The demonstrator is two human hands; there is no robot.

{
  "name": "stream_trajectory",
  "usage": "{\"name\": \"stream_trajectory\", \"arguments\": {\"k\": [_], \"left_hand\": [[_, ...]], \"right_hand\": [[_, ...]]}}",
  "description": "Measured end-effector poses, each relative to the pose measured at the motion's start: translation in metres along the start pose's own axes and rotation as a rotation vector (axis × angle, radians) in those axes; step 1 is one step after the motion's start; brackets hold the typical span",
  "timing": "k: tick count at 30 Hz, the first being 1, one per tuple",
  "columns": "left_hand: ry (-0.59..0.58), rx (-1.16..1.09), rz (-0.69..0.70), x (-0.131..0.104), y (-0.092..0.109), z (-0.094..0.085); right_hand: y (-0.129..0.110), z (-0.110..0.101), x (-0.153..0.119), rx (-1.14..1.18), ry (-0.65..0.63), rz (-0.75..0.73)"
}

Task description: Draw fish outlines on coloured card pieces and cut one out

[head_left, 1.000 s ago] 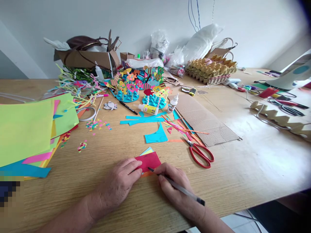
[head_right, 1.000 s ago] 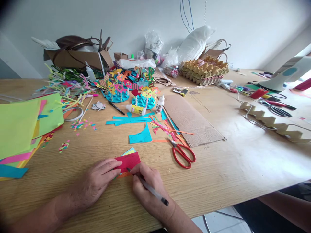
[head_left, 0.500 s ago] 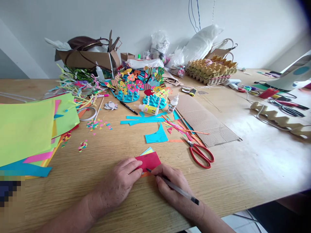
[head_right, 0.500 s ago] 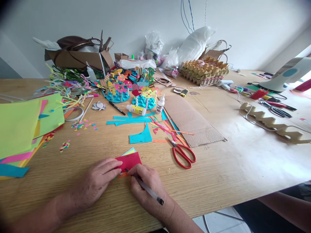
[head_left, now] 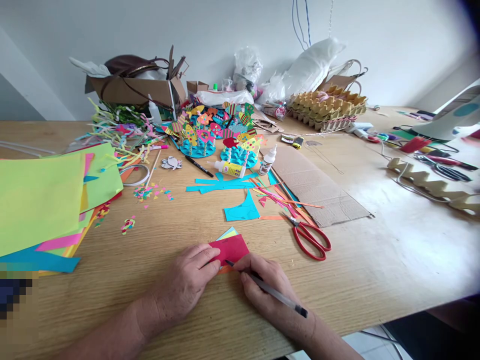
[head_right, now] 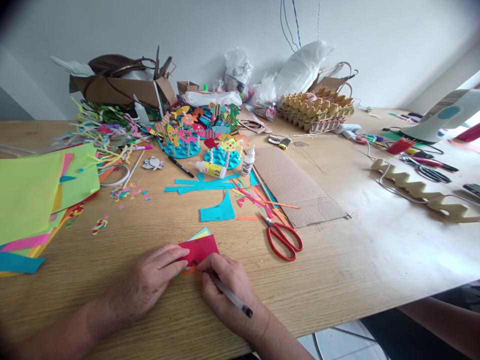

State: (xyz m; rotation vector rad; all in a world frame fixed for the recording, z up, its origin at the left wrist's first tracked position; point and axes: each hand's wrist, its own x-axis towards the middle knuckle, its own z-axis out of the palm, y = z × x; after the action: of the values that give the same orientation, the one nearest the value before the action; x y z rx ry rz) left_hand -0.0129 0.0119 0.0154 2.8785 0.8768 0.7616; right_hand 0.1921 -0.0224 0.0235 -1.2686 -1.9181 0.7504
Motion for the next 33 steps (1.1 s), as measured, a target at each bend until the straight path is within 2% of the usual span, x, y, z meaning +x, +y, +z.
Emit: {"name": "stream_trajectory", "arguments": {"k": [16,28,33], "left_hand": [[-0.027,-0.019,-0.012,-0.0002,0.0009,-0.0009],[0.015,0.009,0.013,0.0005,0.0000,-0.0009],[0.015,0.012,0.007,-0.0005,-0.0005,0.0005]], "right_hand": [[0.0011,-0.0001,-0.0005,0.001,-0.012,0.043],[0.0018,0.0014,-0.0014,-0.007,0.001,0.025],[0.0019,-0.0005,-0.0020,0.007,0.013,0.061]]}}
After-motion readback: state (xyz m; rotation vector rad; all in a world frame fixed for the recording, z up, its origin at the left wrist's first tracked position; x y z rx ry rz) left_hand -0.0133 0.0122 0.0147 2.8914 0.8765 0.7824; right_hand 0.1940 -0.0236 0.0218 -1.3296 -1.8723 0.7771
